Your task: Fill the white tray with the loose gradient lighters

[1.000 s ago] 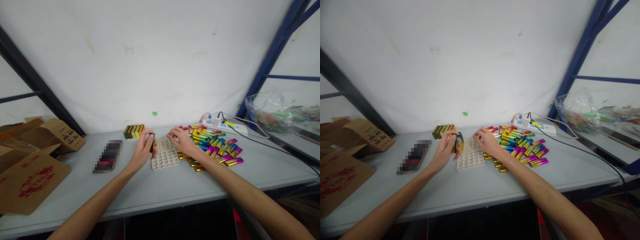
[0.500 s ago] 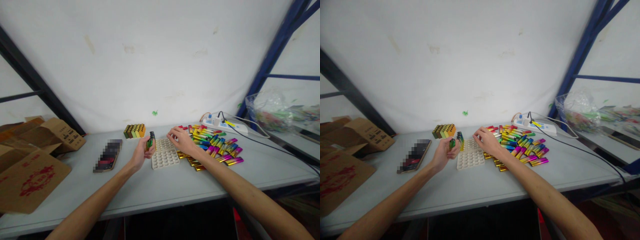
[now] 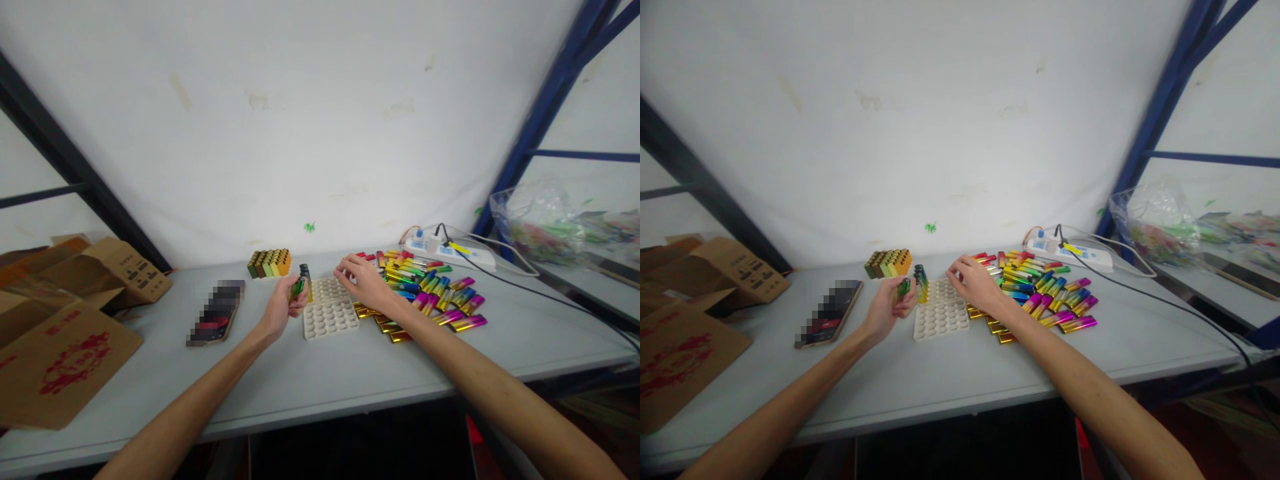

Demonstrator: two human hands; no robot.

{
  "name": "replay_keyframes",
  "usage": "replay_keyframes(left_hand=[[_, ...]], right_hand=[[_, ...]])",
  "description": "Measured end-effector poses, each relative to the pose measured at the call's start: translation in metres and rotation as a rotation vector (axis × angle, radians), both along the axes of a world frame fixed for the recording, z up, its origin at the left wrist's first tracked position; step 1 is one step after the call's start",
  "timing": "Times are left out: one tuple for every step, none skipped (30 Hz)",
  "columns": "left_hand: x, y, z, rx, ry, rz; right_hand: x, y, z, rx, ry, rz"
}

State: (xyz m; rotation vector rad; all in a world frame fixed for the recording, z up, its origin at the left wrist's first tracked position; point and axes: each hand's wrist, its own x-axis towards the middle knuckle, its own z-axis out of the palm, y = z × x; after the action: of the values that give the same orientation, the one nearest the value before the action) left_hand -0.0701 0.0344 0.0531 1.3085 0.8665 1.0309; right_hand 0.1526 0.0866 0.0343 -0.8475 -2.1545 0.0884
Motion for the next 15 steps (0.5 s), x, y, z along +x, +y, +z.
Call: replay_keyframes(left_hand=[[0.0002, 0.0005, -0.0007, 0.013, 0.007, 0.014], [0.0004, 0.0010, -0.0013, 0.030, 0.015, 0.031], [0.0005, 0.0014, -0.0019, 0.052, 0.024, 0.050], [0.0007, 0.0017, -0.0022, 0.071, 0.031, 0.066], [0.0009, 0.0019, -0.0025, 0.088, 0.035, 0.075], [0.0012, 0.0018, -0.0025, 0.106, 0.034, 0.080], [0.0016, 0.0014, -0.0024, 0.126, 0.031, 0.085], [0.0021, 0.0009, -0.0022, 0.152, 0.031, 0.094], [0.0026, 0.0003, -0.0021, 0.180, 0.035, 0.103], [0.0031, -0.0003, -0.0020, 0.210, 0.042, 0.113], [0.0034, -0.0007, -0.0019, 0.240, 0.053, 0.122], [0.0034, -0.0010, -0.0018, 0.271, 0.067, 0.129], [0.0032, -0.0012, -0.0016, 0.306, 0.078, 0.136], [0.0026, -0.0012, -0.0009, 0.347, 0.091, 0.142], [0.0018, -0.0012, 0.0002, 0.395, 0.106, 0.151]], right_hand=[[0.0000, -0.0003, 0.0006, -0.002, -0.008, -0.001], [0.0001, -0.0005, 0.0011, -0.004, -0.017, -0.002], [0.0001, -0.0006, 0.0015, -0.005, -0.026, -0.004], [0.0001, -0.0008, 0.0019, -0.006, -0.036, -0.004], [0.0001, -0.0008, 0.0022, -0.008, -0.044, -0.004], [0.0002, -0.0009, 0.0024, -0.010, -0.052, -0.004], [0.0002, -0.0010, 0.0026, -0.012, -0.057, -0.005], [0.0002, -0.0010, 0.0028, -0.014, -0.063, -0.006], [0.0002, -0.0010, 0.0029, -0.017, -0.068, -0.007], [0.0002, -0.0010, 0.0029, -0.019, -0.073, -0.008], [0.0002, -0.0009, 0.0029, -0.019, -0.077, -0.009], [0.0002, -0.0009, 0.0028, -0.017, -0.080, -0.010], [0.0002, -0.0008, 0.0027, -0.014, -0.082, -0.011], [0.0002, -0.0008, 0.0026, -0.012, -0.083, -0.011], [0.0002, -0.0008, 0.0025, -0.011, -0.084, -0.013]])
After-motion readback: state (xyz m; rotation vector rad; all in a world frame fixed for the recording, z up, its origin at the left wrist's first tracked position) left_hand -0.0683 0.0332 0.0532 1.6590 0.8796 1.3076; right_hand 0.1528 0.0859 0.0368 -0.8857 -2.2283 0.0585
